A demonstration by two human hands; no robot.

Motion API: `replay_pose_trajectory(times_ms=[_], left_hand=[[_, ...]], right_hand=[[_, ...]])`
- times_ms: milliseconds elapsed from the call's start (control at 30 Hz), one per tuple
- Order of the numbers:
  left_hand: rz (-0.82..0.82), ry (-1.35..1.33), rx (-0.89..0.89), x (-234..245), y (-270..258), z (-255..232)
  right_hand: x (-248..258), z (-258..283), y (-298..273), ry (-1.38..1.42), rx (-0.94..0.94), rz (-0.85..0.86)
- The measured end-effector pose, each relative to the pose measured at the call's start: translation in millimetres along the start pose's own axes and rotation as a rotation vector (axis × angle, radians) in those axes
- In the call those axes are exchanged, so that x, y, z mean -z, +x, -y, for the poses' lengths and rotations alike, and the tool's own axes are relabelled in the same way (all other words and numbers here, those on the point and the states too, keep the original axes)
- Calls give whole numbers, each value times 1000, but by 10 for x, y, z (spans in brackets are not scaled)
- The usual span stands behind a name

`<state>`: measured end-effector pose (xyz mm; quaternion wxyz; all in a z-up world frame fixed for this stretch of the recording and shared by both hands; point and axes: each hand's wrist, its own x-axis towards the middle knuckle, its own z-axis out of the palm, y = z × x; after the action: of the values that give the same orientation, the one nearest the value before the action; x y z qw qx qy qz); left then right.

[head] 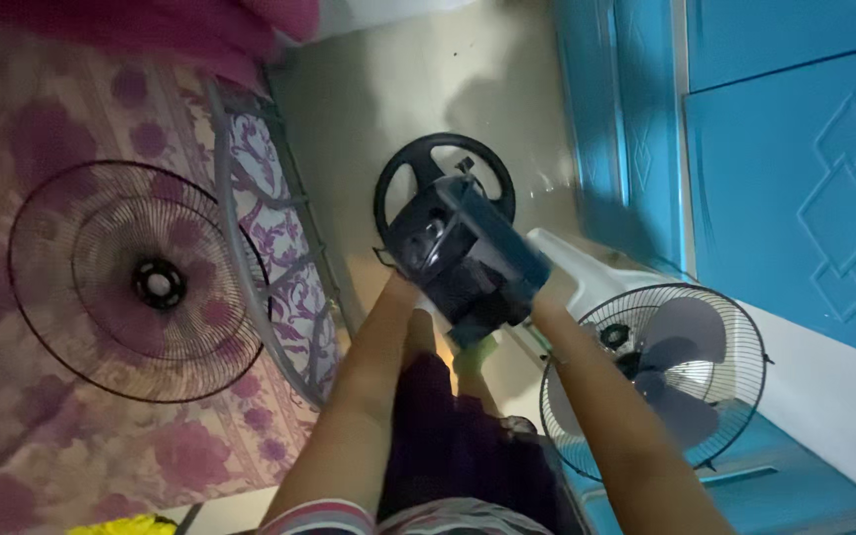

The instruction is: The person disassembles a standing electric fan by removing the front grille, unscrewing the central nut, detaching the fan blades, and then removing the rear grille and motor housing. The components are placed on the floor or a nearby stool.

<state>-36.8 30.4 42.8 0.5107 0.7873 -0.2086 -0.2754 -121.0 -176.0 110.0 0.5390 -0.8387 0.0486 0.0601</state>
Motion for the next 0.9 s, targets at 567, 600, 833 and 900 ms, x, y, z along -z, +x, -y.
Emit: replay_pose_trajectory(times_ms=[567,600,833,900], left_hand=[[50,44,105,-88,-389,-64],[49,44,130,-91,-453,-59],[-89,-165,208,-84,-465,-630],[-119,-288,177,-19,-390,-1009]], right_hand=[[179,248,-7,15,84,47],[265,258,-96,9,73,33],[753,532,-23,-67,96,-40],[839,732,19,-91,128,-47]])
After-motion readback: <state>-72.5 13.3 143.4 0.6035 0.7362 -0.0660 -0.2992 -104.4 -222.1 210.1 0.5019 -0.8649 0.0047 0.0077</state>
